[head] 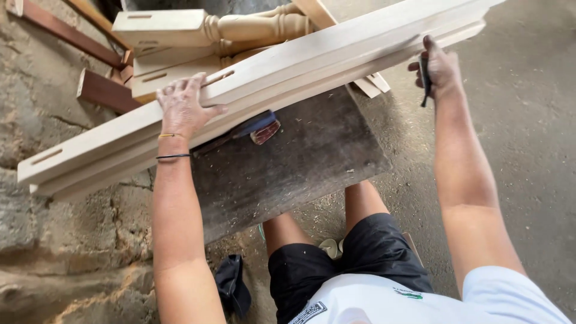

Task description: The person sands a long wooden plank using a sanding block, smoothing the surface and edges. They then use a chisel to carve or shape the end of the plank.

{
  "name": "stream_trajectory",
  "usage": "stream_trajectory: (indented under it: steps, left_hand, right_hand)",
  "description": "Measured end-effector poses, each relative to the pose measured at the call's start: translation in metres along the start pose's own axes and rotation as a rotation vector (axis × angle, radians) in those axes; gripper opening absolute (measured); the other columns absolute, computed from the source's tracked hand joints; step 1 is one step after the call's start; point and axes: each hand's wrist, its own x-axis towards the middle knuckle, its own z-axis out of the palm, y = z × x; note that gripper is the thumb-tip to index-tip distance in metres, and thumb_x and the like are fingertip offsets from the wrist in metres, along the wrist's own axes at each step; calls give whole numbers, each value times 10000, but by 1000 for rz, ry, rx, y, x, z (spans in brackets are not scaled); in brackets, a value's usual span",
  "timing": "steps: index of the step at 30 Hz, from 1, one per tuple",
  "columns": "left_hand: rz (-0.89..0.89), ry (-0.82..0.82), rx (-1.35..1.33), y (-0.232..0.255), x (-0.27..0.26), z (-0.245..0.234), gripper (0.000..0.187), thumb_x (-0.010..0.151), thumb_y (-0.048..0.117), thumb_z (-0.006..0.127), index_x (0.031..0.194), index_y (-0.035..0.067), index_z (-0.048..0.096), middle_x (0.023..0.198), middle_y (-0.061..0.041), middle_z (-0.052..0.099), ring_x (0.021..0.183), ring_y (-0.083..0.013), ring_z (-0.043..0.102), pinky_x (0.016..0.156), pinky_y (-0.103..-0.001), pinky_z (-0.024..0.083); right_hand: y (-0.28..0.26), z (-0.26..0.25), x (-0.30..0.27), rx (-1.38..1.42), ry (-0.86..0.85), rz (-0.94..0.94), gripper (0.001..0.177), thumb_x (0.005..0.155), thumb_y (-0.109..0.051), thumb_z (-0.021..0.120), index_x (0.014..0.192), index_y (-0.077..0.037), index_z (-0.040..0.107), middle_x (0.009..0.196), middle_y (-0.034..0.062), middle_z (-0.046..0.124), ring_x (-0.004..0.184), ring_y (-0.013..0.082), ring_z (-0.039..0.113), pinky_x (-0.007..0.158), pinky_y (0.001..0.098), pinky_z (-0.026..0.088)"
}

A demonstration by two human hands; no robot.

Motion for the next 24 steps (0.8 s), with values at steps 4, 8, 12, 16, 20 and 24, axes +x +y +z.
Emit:
stream_trajectory:
  steps: [4, 8, 12, 16, 20, 24]
  left_hand:
    - [65, 10, -105, 15, 22, 8, 679, 563, 494, 708, 1085, 127, 479, 1038, -50, 550, 959, -277, 471, 780, -412, 277]
    - [81, 31, -175, 9, 27, 6, 671, 513, 463, 729, 1048, 121, 513, 1022, -2, 563, 957, -241, 492, 774, -397, 313]
    - [45, -54, -190, 13, 28, 2, 656, 502, 437, 737, 1028, 128, 495, 1024, -17, 557, 961, -237, 486, 789, -400, 318]
    - [-81, -187, -38, 64, 19, -25, 728, 617, 447, 694, 1190, 126, 379, 1130, -64, 466, 1048, -244, 405, 898, -373, 253]
    - [-61, -15, 207, 56, 29, 15, 822, 566, 680, 600, 1188, 192, 375, 1052, -92, 482, 971, -254, 437, 818, -381, 300]
    - [-20, 179, 102, 49, 27, 22, 759, 497, 691, 625, 1065, 218, 458, 921, -68, 517, 852, -239, 465, 776, -358, 308]
  right_hand:
    - [15, -1, 10, 169, -68, 5, 829, 528, -652, 596, 1059, -29, 468, 758, 30, 649, 390, -12, 427, 349, 116, 382]
    - [-4, -7, -4, 52, -95, 22, 414, 822, -432, 493, 978, -53, 554, 750, 16, 613, 395, 11, 376, 350, 128, 318]
    - [-6, -32, 29, -146, 142, -501, 118, 917, -163, 531, 838, -85, 492, 774, 5, 516, 583, 71, 481, 516, 171, 458]
    - [-53, 5, 20, -463, 164, -1080, 186, 895, -149, 620, 896, 30, 569, 803, 127, 579, 669, 195, 530, 525, 290, 444]
    - [-80, 112, 33, -604, -48, -991, 327, 902, -349, 642, 799, -43, 590, 468, -36, 396, 428, 67, 321, 396, 295, 254]
    - [-103, 192, 23, -1000, -46, -1062, 592, 767, -459, 690, 1025, 51, 537, 871, 204, 589, 764, 324, 563, 657, 383, 446]
